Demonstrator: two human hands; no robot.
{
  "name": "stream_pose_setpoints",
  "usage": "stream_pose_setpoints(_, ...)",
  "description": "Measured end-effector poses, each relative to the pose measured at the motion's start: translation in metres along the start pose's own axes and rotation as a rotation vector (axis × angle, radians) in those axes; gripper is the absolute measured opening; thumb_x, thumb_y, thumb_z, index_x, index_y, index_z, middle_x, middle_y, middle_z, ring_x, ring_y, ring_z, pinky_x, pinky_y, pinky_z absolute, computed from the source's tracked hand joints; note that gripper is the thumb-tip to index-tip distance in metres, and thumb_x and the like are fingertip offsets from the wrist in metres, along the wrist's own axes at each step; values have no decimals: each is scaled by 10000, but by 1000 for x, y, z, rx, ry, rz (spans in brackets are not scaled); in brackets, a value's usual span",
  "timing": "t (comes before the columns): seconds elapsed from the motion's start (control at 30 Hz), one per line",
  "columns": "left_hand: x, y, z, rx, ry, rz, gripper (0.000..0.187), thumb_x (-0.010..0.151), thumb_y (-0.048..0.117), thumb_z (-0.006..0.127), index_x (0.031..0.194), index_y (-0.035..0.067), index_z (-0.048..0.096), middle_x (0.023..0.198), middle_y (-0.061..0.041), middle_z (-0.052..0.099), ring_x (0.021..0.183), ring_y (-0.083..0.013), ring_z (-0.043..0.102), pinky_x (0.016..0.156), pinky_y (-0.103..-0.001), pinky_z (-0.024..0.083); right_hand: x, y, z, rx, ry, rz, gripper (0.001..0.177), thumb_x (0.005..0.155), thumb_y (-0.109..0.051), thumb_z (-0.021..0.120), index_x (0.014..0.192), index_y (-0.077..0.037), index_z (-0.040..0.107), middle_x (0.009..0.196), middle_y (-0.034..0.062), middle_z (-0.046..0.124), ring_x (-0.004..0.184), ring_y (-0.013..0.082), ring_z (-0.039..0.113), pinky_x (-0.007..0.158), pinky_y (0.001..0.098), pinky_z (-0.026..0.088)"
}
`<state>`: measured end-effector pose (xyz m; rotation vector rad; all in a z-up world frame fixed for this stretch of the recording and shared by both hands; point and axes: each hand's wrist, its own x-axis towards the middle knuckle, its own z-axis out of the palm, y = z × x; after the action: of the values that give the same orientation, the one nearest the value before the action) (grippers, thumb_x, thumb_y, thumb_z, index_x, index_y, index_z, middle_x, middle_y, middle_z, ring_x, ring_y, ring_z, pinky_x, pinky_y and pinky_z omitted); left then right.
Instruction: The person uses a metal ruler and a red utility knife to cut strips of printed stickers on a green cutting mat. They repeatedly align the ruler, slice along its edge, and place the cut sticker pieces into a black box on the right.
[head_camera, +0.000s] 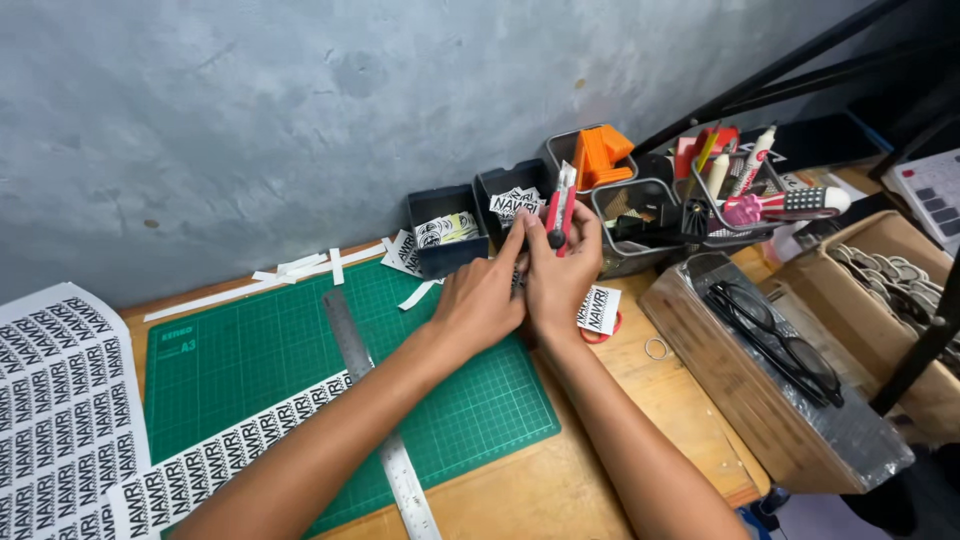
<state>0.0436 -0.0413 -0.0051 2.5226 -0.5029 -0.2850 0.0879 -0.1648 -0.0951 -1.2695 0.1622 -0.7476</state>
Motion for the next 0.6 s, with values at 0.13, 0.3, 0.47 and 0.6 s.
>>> stream_pose_setpoints(0.13,3,-1,0,-29,-3,22,1031,974,201,625,1869,237,114,1161,-340,809,1150,-682,731,975,-746,578,-9,-20,-3,-88,-21,-29,439,1033,-31,846,1398,0,605,1183,199,842,399,146,651,349,248,496)
stream_pose_setpoints(0.3,-13,6,-26,-53,-56,54,1079,944,160,614,1871,207,63,1158,-387,796,1154,-713,713,997,-763,561,-17,-43,-3,-141,-64,-68,452,1042,-7,842,1430,10,610,976,190,797,384,212,650,320,290,482)
stream_pose_setpoints(0.47,-26,-6,-39,-5,-81,126,1103,922,165,607,1874,191,51,1105,-373,800,1076,-706,730,944,-763,576,-30,-50,-2,-258,-70,-138,442,1030,-90,889,1410,-57,665,1174,132,831,595,63,658,511,196,513)
stream_pose_setpoints(0.6,-68,-16,-53,15,-88,149,1069,911,85,552,1875,117,90,1076,-359,800,991,-695,748,875,-767,593,-60,-69,5,-219,-184,-77,400,1037,-73,861,1378,-60,652,1220,104,862,544,95,684,479,235,551)
